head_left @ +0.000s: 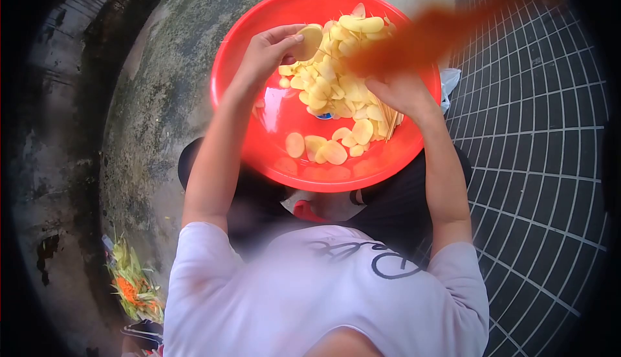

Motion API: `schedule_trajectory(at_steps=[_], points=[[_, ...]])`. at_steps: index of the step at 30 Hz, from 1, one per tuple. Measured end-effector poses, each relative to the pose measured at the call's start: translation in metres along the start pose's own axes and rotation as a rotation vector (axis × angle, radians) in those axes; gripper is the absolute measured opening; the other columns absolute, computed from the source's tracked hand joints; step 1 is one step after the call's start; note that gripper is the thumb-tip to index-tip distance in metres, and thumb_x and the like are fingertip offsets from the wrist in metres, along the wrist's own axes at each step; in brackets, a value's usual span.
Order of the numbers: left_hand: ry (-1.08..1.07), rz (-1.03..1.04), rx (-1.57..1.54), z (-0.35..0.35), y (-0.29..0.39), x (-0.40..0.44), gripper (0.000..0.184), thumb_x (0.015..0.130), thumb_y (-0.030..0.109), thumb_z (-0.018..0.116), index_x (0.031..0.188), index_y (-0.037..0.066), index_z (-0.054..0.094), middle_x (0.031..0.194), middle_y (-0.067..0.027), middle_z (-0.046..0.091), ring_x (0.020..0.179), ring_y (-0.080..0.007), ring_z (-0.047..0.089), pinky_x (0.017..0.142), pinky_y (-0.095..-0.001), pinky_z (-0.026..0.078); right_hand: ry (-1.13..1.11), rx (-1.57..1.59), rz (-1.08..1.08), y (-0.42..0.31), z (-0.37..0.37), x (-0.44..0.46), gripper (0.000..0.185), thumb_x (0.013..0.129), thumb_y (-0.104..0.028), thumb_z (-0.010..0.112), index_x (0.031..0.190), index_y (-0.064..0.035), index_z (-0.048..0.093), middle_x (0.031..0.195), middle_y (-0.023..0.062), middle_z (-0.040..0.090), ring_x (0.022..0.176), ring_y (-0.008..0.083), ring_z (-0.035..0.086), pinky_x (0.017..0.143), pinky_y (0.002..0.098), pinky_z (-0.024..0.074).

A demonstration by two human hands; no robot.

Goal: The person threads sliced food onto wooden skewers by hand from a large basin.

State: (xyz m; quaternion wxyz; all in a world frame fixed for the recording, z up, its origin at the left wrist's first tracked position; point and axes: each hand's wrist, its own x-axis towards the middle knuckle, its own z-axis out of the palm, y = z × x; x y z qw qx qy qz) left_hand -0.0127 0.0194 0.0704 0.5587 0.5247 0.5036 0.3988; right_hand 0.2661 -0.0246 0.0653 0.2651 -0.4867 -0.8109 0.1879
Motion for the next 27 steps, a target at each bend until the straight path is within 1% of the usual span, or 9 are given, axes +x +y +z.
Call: schedule_trajectory(at_steps=[2,5,8,11,14,17,20,27], points=[[-0.007,0.012,0.036,0.000,0.001,0.000,0.033,0.095,0.023,0.068,0.125,0.008,0.068,0.107,-0.0009,0.071,0.094,-0.0063,0.064,0.079,-0.0219,0.052,0.014,-0.003,-0.027,-0.002,0.000,0.000,0.026,0.078,-0.015,0.061,0.096,-0.0045,0.076,0.078,0.0172,0.071,0.072,0.0280,0.070,0.073,0.0370,0.0550],[-0.027,0.020,0.040,-0.001,-0.008,0.004,0.034,0.094,0.023,0.068,0.125,0.007,0.067,0.107,-0.0017,0.071,0.092,-0.0069,0.065,0.079,-0.0227,0.053,0.011,0.092,-0.022,-0.003,0.005,0.000,0.025,0.079,-0.014,0.060,0.096,-0.0041,0.075,0.078,0.0168,0.071,0.071,0.0280,0.070,0.073,0.0367,0.0549],[-0.016,0.046,0.010,-0.003,-0.012,0.008,0.033,0.093,0.018,0.070,0.123,0.007,0.068,0.104,-0.0050,0.073,0.088,-0.0085,0.066,0.076,-0.0238,0.053,0.016,0.082,-0.017,-0.003,0.007,-0.001,0.024,0.079,-0.012,0.060,0.096,-0.0037,0.075,0.078,0.0169,0.071,0.071,0.0282,0.069,0.073,0.0370,0.0547],[-0.025,0.023,0.052,-0.004,-0.003,0.003,0.033,0.093,0.019,0.070,0.122,0.005,0.069,0.102,-0.0052,0.073,0.088,-0.0094,0.066,0.076,-0.0242,0.053,0.027,0.077,-0.011,-0.001,0.006,-0.001,0.023,0.079,-0.012,0.061,0.096,-0.0035,0.075,0.078,0.0170,0.071,0.071,0.0289,0.069,0.072,0.0377,0.0545],[-0.037,0.016,0.096,-0.003,0.002,-0.002,0.033,0.093,0.019,0.070,0.122,0.003,0.069,0.101,-0.0052,0.073,0.089,-0.0103,0.067,0.077,-0.0244,0.053,0.090,0.071,-0.073,0.000,0.007,0.000,0.022,0.080,-0.012,0.061,0.096,-0.0038,0.075,0.077,0.0167,0.070,0.072,0.0300,0.068,0.072,0.0387,0.0541],[-0.037,0.006,0.083,-0.005,0.000,0.000,0.034,0.092,0.020,0.070,0.122,0.003,0.068,0.102,-0.0058,0.073,0.088,-0.0106,0.067,0.077,-0.0248,0.054,0.082,0.061,-0.065,0.003,0.008,0.000,0.021,0.081,-0.011,0.062,0.097,-0.0046,0.075,0.078,0.0163,0.070,0.073,0.0305,0.069,0.073,0.0396,0.0539],[-0.051,-0.005,0.001,-0.008,0.002,0.000,0.035,0.092,0.020,0.070,0.123,0.003,0.068,0.103,-0.0065,0.073,0.088,-0.0108,0.067,0.078,-0.0251,0.054,0.101,0.083,-0.082,0.005,0.010,0.001,0.020,0.082,-0.011,0.063,0.097,-0.0052,0.075,0.081,0.0159,0.071,0.076,0.0300,0.069,0.073,0.0400,0.0539],[-0.062,-0.017,0.013,-0.008,-0.002,0.000,0.036,0.093,0.020,0.070,0.124,0.003,0.067,0.103,-0.0064,0.073,0.088,-0.0112,0.067,0.079,-0.0252,0.054,0.107,0.069,-0.094,0.005,0.014,0.001,0.018,0.083,-0.010,0.066,0.098,-0.0051,0.074,0.086,0.0153,0.072,0.079,0.0293,0.069,0.074,0.0388,0.0539]])
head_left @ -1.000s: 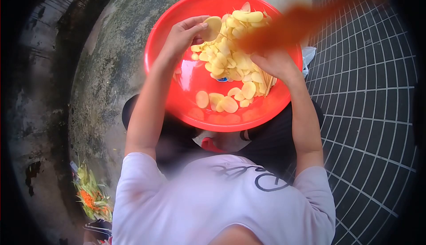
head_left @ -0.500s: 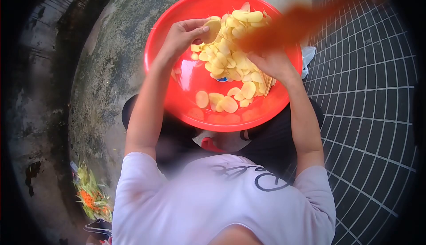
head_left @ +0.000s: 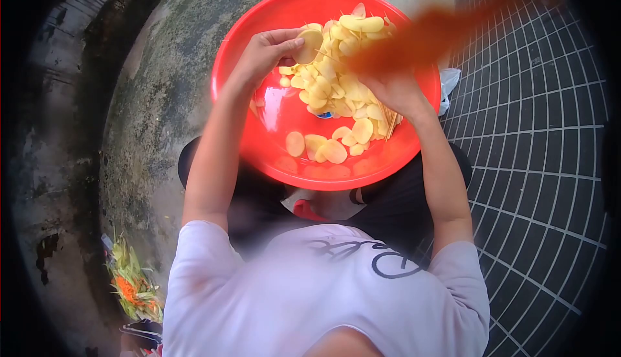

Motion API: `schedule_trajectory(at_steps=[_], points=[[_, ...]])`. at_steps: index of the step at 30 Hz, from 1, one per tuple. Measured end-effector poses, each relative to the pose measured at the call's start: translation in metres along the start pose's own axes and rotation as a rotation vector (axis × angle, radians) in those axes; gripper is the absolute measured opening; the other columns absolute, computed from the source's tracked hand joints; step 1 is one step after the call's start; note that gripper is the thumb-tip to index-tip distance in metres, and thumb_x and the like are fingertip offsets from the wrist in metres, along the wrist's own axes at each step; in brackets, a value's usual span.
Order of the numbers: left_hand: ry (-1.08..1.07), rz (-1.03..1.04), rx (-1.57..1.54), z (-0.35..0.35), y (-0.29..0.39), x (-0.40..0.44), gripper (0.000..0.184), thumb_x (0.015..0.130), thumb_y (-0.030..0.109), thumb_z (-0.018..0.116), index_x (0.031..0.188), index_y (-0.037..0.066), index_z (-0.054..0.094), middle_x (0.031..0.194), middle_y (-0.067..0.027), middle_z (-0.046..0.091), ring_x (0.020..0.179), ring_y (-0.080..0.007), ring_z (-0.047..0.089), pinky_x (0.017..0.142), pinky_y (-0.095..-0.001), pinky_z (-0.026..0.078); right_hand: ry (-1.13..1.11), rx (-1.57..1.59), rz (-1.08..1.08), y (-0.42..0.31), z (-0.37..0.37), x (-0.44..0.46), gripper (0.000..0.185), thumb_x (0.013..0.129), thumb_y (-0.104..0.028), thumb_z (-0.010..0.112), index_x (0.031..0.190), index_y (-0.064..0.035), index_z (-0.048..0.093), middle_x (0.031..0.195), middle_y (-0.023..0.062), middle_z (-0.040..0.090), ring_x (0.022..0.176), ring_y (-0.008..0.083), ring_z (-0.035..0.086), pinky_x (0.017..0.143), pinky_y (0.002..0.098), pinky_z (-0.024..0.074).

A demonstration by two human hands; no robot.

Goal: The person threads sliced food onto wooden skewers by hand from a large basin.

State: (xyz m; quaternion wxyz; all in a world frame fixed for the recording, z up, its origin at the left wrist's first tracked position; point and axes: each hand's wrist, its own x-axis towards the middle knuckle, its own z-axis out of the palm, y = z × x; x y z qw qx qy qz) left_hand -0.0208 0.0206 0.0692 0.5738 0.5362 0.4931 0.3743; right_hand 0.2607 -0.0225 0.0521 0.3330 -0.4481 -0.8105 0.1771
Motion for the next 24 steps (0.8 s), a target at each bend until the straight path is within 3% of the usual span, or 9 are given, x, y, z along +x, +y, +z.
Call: schedule_trajectory(at_steps=[8,14,24], points=[[-0.047,-0.047,-0.057,0.004,0.002,-0.003,0.037,0.095,0.023,0.068,0.126,0.004,0.065,0.105,-0.0044,0.071,0.090,-0.0099,0.067,0.081,-0.0246,0.055,0.020,0.052,-0.009,-0.006,0.000,0.001,0.017,0.083,-0.010,0.068,0.099,-0.0063,0.072,0.087,0.0132,0.071,0.079,0.0285,0.069,0.074,0.0380,0.0537],[-0.061,-0.032,-0.057,0.003,-0.005,0.004,0.036,0.097,0.020,0.063,0.128,0.002,0.063,0.110,-0.0077,0.071,0.097,-0.0136,0.068,0.088,-0.0284,0.055,0.054,-0.130,-0.072,0.000,-0.001,0.003,0.015,0.084,-0.011,0.067,0.099,-0.0081,0.072,0.089,0.0119,0.071,0.081,0.0299,0.068,0.075,0.0393,0.0539],[-0.132,-0.007,-0.033,0.006,-0.001,0.002,0.034,0.097,0.014,0.059,0.128,0.000,0.063,0.108,-0.0096,0.071,0.096,-0.0156,0.069,0.089,-0.0292,0.055,0.140,-0.445,-0.167,-0.003,-0.007,0.001,0.014,0.085,-0.010,0.066,0.098,-0.0118,0.072,0.080,0.0079,0.065,0.076,0.0288,0.067,0.068,0.0398,0.0532]])
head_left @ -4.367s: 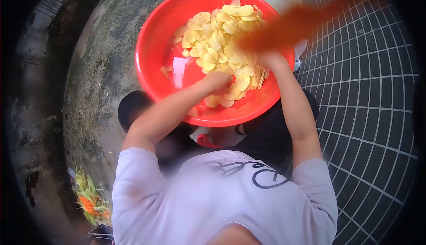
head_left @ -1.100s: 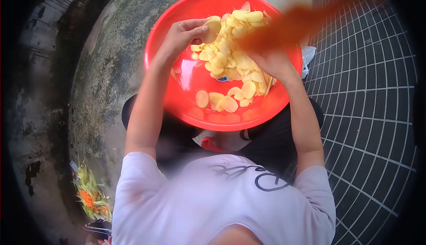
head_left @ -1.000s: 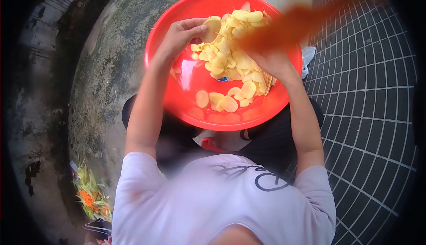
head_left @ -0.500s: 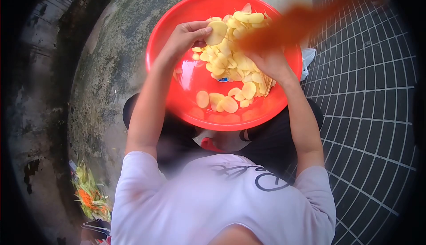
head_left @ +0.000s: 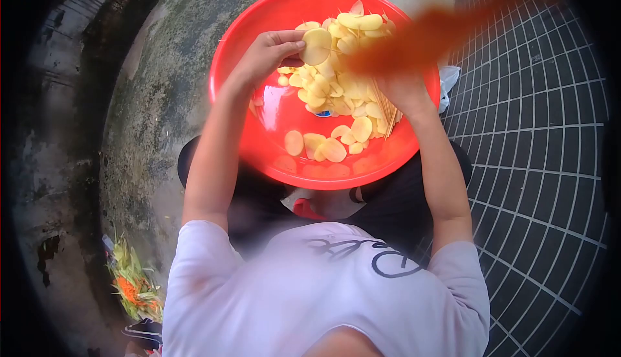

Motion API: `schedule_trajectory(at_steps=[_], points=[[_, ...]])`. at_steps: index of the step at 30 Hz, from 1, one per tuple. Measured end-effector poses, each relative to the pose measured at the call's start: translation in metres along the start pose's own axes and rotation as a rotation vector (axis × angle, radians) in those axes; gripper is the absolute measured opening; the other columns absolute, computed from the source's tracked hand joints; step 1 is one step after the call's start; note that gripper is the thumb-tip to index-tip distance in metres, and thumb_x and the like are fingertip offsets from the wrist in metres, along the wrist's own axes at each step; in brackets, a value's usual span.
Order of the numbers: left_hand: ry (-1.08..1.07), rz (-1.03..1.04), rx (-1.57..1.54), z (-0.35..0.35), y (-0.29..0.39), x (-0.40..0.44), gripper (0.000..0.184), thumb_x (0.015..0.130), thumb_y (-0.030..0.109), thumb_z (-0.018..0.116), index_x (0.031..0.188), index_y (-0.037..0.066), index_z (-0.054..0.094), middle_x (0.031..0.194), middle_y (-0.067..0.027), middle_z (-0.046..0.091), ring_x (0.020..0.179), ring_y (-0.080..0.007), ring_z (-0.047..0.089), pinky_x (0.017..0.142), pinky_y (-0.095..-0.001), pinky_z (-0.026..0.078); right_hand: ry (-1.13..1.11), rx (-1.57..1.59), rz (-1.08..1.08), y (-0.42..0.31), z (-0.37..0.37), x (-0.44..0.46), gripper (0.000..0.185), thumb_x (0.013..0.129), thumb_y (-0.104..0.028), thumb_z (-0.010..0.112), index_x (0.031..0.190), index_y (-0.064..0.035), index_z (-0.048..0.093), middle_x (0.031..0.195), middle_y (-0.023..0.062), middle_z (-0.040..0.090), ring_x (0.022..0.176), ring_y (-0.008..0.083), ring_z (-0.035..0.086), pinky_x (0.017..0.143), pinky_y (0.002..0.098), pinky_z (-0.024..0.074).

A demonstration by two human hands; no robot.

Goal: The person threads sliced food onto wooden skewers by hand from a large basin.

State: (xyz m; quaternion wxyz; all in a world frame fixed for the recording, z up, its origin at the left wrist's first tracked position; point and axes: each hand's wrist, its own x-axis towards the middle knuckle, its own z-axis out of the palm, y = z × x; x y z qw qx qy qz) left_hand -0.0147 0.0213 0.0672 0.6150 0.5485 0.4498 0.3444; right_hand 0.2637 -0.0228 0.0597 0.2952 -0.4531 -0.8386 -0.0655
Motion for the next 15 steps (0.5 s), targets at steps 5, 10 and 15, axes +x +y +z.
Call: schedule_trajectory(at_steps=[5,10,15], points=[[-0.030,0.002,-0.045,-0.0004,-0.0035,0.0010,0.034,0.098,0.013,0.058,0.128,-0.001,0.063,0.110,-0.0103,0.071,0.097,-0.0164,0.069,0.090,-0.0296,0.055,-0.001,0.063,0.015,0.0011,0.0033,-0.0020,0.014,0.085,-0.009,0.067,0.097,-0.0119,0.072,0.080,0.0078,0.064,0.075,0.0288,0.066,0.067,0.0394,0.0527],[-0.065,0.012,-0.089,0.0015,0.0039,-0.0029,0.035,0.101,0.012,0.053,0.132,-0.002,0.059,0.117,-0.0121,0.068,0.106,-0.0193,0.067,0.096,-0.0318,0.054,0.001,0.160,0.096,-0.0008,0.0031,-0.0007,0.013,0.084,-0.010,0.069,0.097,-0.0116,0.071,0.081,0.0080,0.065,0.076,0.0286,0.066,0.067,0.0396,0.0525],[-0.077,-0.003,-0.105,0.0054,0.0008,-0.0032,0.035,0.101,0.013,0.052,0.133,-0.002,0.058,0.118,-0.0120,0.068,0.108,-0.0193,0.066,0.097,-0.0319,0.053,0.024,0.247,0.100,-0.0011,0.0053,-0.0037,0.012,0.084,-0.011,0.070,0.097,-0.0117,0.072,0.082,0.0080,0.065,0.075,0.0288,0.066,0.067,0.0393,0.0526]])
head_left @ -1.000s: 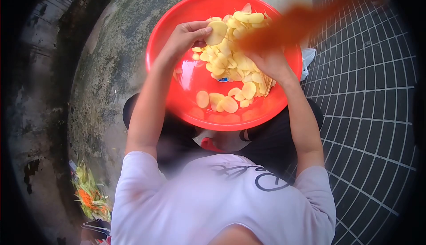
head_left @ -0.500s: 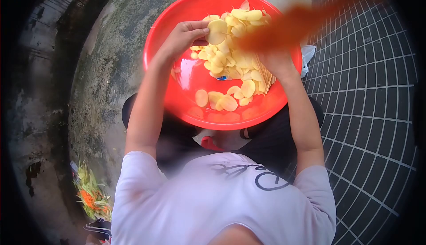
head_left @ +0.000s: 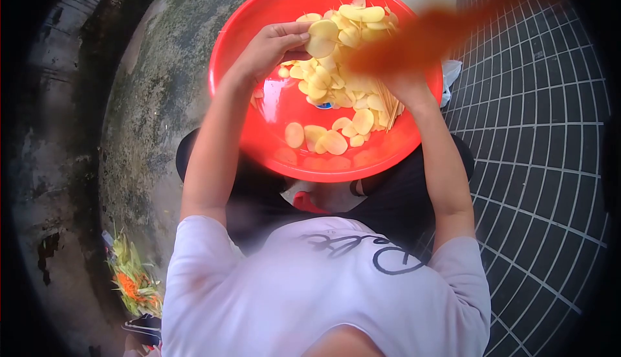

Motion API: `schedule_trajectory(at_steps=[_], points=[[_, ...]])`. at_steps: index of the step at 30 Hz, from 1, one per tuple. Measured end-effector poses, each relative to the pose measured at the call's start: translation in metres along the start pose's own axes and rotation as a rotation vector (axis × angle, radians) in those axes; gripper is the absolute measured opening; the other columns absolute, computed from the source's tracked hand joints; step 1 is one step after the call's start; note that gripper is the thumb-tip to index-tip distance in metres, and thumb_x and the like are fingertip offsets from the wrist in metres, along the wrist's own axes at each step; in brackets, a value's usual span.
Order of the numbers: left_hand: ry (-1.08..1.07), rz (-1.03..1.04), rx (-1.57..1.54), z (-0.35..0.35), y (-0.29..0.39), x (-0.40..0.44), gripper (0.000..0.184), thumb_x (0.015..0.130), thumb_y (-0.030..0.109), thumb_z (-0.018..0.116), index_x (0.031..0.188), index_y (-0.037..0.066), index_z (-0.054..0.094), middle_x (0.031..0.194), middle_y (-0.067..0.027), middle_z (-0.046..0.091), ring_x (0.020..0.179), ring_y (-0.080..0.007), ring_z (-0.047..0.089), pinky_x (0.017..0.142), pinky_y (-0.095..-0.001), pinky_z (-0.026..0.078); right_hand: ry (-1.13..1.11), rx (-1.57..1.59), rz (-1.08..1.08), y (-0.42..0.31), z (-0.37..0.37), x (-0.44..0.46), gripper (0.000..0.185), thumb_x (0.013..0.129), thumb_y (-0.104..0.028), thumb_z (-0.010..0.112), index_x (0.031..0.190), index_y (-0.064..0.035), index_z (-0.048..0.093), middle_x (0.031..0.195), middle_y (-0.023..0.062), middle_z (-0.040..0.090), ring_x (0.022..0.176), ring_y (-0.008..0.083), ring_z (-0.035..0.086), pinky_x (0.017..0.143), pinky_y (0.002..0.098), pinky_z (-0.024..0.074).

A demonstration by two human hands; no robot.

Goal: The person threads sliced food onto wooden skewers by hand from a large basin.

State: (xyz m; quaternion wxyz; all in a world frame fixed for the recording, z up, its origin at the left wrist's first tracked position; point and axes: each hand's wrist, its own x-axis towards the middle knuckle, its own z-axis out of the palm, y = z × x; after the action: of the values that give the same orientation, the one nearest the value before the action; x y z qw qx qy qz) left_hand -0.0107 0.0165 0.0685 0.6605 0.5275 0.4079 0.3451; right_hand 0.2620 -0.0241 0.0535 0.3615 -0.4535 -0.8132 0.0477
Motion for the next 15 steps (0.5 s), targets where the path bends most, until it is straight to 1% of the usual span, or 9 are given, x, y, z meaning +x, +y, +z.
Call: schedule_trajectory(at_steps=[2,5,8,11,14,15], points=[[0.010,-0.005,-0.041,0.003,-0.007,0.001,0.034,0.099,0.013,0.055,0.130,-0.001,0.061,0.114,-0.0104,0.070,0.104,-0.0179,0.067,0.095,-0.0301,0.053,-0.001,0.012,-0.020,0.002,0.004,-0.002,0.012,0.084,-0.011,0.070,0.096,-0.0115,0.072,0.081,0.0079,0.065,0.075,0.0287,0.067,0.067,0.0390,0.0528],[0.018,-0.023,-0.029,0.006,-0.009,0.002,0.035,0.099,0.013,0.055,0.131,-0.001,0.060,0.113,-0.0100,0.070,0.102,-0.0171,0.067,0.094,-0.0297,0.053,-0.004,0.057,0.003,0.004,0.006,-0.002,0.012,0.084,-0.010,0.069,0.096,-0.0105,0.071,0.080,0.0080,0.066,0.074,0.0286,0.067,0.067,0.0387,0.0532],[0.008,-0.037,-0.027,0.011,-0.012,0.004,0.034,0.099,0.013,0.055,0.130,-0.001,0.061,0.111,-0.0100,0.070,0.098,-0.0155,0.067,0.093,-0.0290,0.054,-0.011,0.026,-0.007,0.006,0.008,-0.005,0.011,0.084,-0.010,0.068,0.095,-0.0093,0.071,0.082,0.0079,0.067,0.074,0.0283,0.067,0.067,0.0386,0.0537],[-0.054,-0.088,-0.041,0.008,-0.023,0.010,0.036,0.100,0.013,0.056,0.133,-0.001,0.057,0.115,-0.0095,0.068,0.104,-0.0161,0.067,0.091,-0.0292,0.056,-0.059,0.011,-0.023,0.005,0.010,-0.006,0.011,0.084,-0.009,0.067,0.094,-0.0082,0.070,0.085,0.0084,0.069,0.075,0.0287,0.067,0.068,0.0394,0.0539],[-0.045,-0.110,-0.137,0.015,-0.024,0.009,0.036,0.099,0.013,0.057,0.133,0.000,0.056,0.114,-0.0085,0.068,0.102,-0.0156,0.067,0.089,-0.0284,0.057,-0.054,0.038,-0.020,0.004,0.008,-0.008,0.010,0.084,-0.008,0.066,0.094,-0.0075,0.070,0.085,0.0091,0.069,0.077,0.0292,0.068,0.070,0.0408,0.0539],[-0.040,-0.107,-0.160,0.017,-0.025,0.009,0.037,0.099,0.014,0.059,0.133,0.000,0.056,0.110,-0.0077,0.068,0.099,-0.0155,0.067,0.088,-0.0280,0.057,-0.099,0.014,0.011,0.005,0.006,-0.007,0.010,0.084,-0.008,0.066,0.094,-0.0072,0.070,0.085,0.0093,0.069,0.078,0.0292,0.068,0.071,0.0411,0.0538]])
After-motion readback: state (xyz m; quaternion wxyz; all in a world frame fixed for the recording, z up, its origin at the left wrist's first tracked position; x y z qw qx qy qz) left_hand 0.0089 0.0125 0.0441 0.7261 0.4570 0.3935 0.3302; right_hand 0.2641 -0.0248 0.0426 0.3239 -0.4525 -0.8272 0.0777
